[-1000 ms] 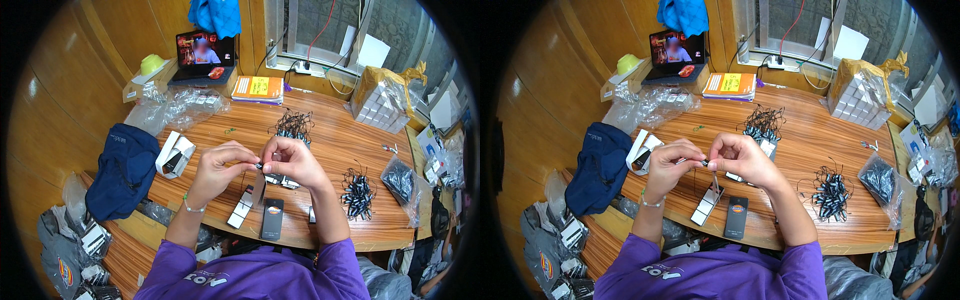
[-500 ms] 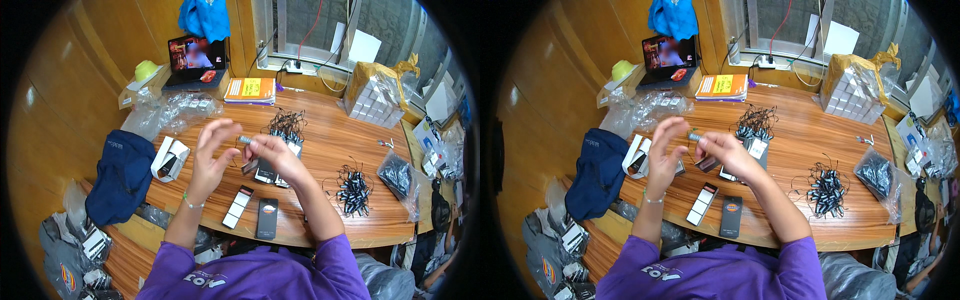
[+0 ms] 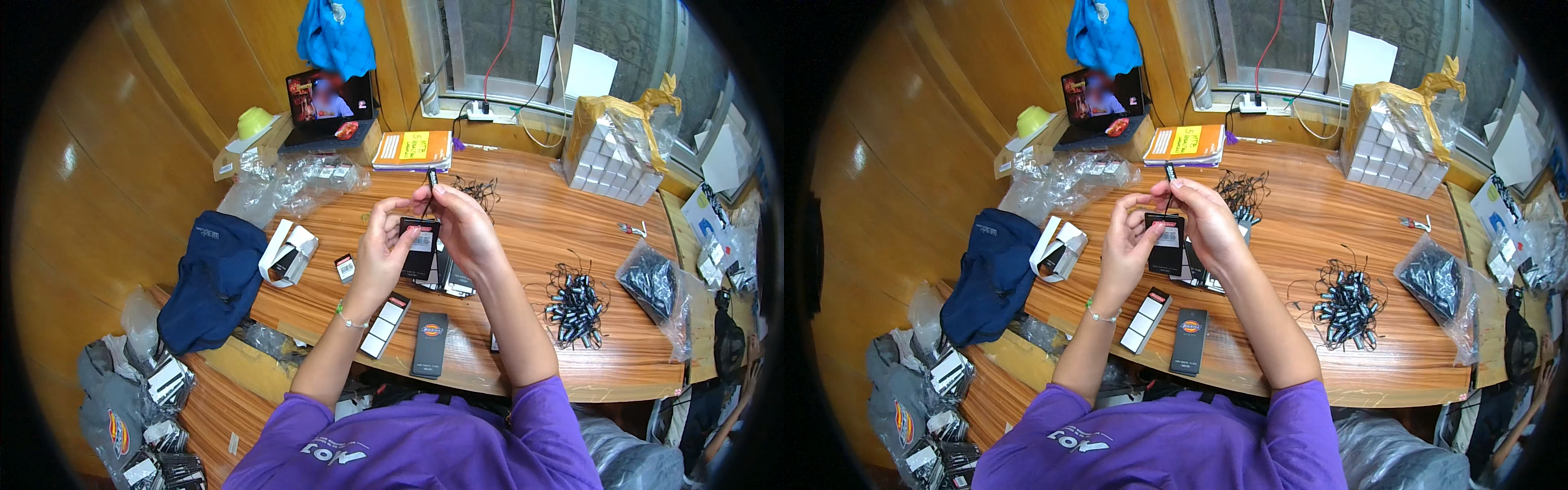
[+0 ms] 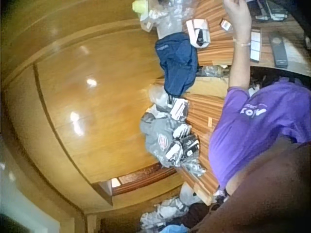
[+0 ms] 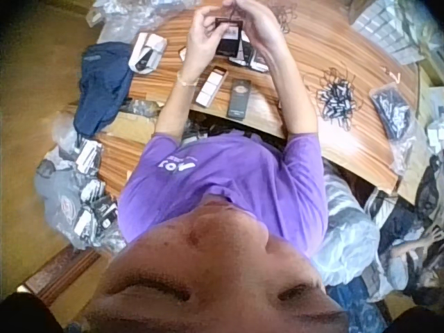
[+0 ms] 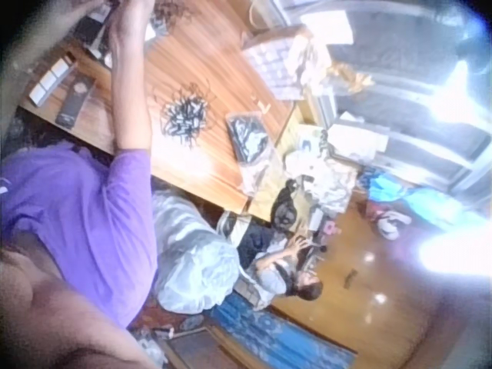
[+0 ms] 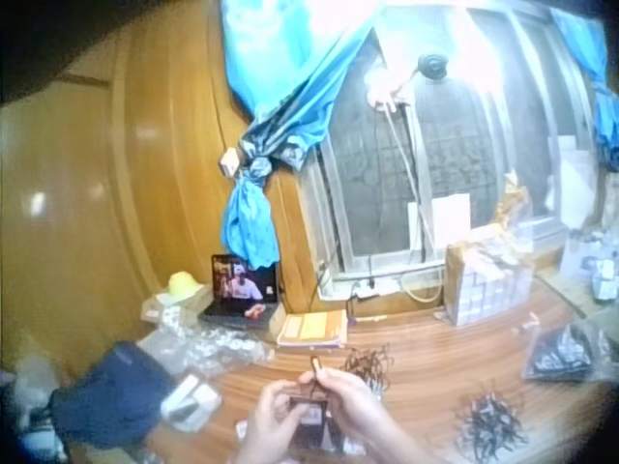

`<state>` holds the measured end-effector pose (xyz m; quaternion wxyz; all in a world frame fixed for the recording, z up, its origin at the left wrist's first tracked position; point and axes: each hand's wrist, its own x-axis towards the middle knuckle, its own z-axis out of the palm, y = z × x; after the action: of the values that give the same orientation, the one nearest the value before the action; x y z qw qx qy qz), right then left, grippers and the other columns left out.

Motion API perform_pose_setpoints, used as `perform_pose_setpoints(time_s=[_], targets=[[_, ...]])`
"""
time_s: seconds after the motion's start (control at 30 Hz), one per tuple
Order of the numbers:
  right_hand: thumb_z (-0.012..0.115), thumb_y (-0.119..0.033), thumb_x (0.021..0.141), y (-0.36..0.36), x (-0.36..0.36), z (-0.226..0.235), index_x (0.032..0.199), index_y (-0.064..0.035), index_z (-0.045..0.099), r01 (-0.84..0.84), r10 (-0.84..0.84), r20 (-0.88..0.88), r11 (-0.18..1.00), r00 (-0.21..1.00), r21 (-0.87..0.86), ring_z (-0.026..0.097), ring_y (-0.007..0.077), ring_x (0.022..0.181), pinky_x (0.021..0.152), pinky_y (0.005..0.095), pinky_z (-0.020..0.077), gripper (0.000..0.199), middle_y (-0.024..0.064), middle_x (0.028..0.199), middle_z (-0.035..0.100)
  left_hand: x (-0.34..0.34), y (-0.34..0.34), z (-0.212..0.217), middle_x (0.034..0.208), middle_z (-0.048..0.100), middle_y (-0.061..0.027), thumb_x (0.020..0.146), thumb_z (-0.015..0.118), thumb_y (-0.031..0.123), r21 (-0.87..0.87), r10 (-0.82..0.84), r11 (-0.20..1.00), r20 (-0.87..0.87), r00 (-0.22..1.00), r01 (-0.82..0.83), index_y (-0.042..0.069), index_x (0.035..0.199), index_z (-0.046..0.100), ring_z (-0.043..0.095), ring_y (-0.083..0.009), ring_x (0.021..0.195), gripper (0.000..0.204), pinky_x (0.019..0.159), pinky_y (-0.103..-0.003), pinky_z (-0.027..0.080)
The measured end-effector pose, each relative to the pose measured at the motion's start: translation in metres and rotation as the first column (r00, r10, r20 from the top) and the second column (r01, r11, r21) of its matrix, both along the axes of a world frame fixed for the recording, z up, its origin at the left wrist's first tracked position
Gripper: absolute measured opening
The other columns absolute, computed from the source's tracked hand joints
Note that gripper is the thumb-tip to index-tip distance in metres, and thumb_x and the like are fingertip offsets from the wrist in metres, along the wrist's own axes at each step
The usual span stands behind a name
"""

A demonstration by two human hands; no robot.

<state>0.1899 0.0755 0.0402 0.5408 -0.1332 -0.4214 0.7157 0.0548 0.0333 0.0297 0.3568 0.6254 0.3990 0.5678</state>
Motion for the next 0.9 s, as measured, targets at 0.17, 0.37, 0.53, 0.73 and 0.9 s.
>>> perform_pose_setpoints(time_s=[0.17, 0.37, 0.53, 0.73, 0.9], targets=[[0.047, -0.018, 0.090, 0.011, 0.008, -0.003, 0.096, 0.0013, 0.060, -0.040, 0.037, -0.045, 0.997, 0.998, -0.063, 0.054, 0.0149, 0.087, 0.081, 0.0284, 0.0419, 0.024, 0.0073, 0.090, 0.060, 0.003, 0.002, 0.003, 0.104, 0.056, -0.0089, 0.085, 0.054, -0.003, -0.013, -0.059, 0.998, 0.043, 0.997, 0.060, -0.003, 0.110, 0.049, 0.054, -0.0119, 0.096, 0.026, 0.084, -0.023, 0.044], [0.052, -0.025, 0.089, 0.040, 0.026, -0.022, 0.094, -0.0055, 0.061, -0.060, 0.059, -0.020, 0.994, 0.998, -0.088, 0.052, 0.0099, 0.080, 0.072, 0.0309, 0.0423, 0.022, 0.0008, 0.087, 0.059, 0.003, 0.018, -0.006, 0.097, 0.058, -0.0053, 0.084, 0.057, 0.000, -0.209, -0.140, 0.969, -0.032, 0.990, 0.130, -0.004, 0.109, 0.051, 0.056, -0.0084, 0.090, 0.027, 0.081, -0.021, 0.046], [0.053, -0.025, 0.089, 0.057, 0.044, -0.029, 0.090, -0.0095, 0.062, 0.091, -0.092, 0.001, 0.989, 0.996, -0.116, 0.052, 0.0082, 0.079, 0.070, 0.0265, 0.0385, 0.018, -0.0009, 0.084, 0.061, 0.002, 0.044, -0.030, 0.095, 0.060, -0.0054, 0.082, 0.059, 0.001, -0.324, -0.274, 0.912, -0.030, 0.961, 0.250, -0.003, 0.106, 0.052, 0.058, -0.0082, 0.088, 0.025, 0.078, -0.020, 0.046], [0.051, -0.022, 0.089, 0.074, 0.074, -0.013, 0.085, -0.0087, 0.065, 0.469, -0.461, 0.179, 0.883, 0.869, -0.001, 0.051, 0.0058, 0.073, 0.063, 0.0206, 0.0372, 0.020, -0.0021, 0.079, 0.060, 0.030, 0.071, -0.053, 0.088, 0.062, -0.0041, 0.081, 0.061, 0.001, -0.321, -0.351, 0.896, -0.093, 0.932, 0.306, -0.001, 0.099, 0.054, 0.059, -0.0063, 0.080, 0.019, 0.066, -0.018, 0.047], [0.052, -0.024, 0.088, 0.111, 0.089, -0.008, 0.085, -0.0099, 0.065, 0.437, -0.430, 0.328, 0.898, 0.841, 0.058, 0.048, 0.0030, 0.065, 0.060, 0.0195, 0.0357, 0.019, -0.0056, 0.073, 0.057, 0.040, 0.088, -0.063, 0.080, 0.062, -0.0023, 0.077, 0.065, 0.004, -0.281, -0.302, 0.934, -0.304, 0.904, 0.218, 0.001, 0.093, 0.059, 0.057, -0.0070, 0.068, 0.017, 0.060, -0.020, 0.046]])
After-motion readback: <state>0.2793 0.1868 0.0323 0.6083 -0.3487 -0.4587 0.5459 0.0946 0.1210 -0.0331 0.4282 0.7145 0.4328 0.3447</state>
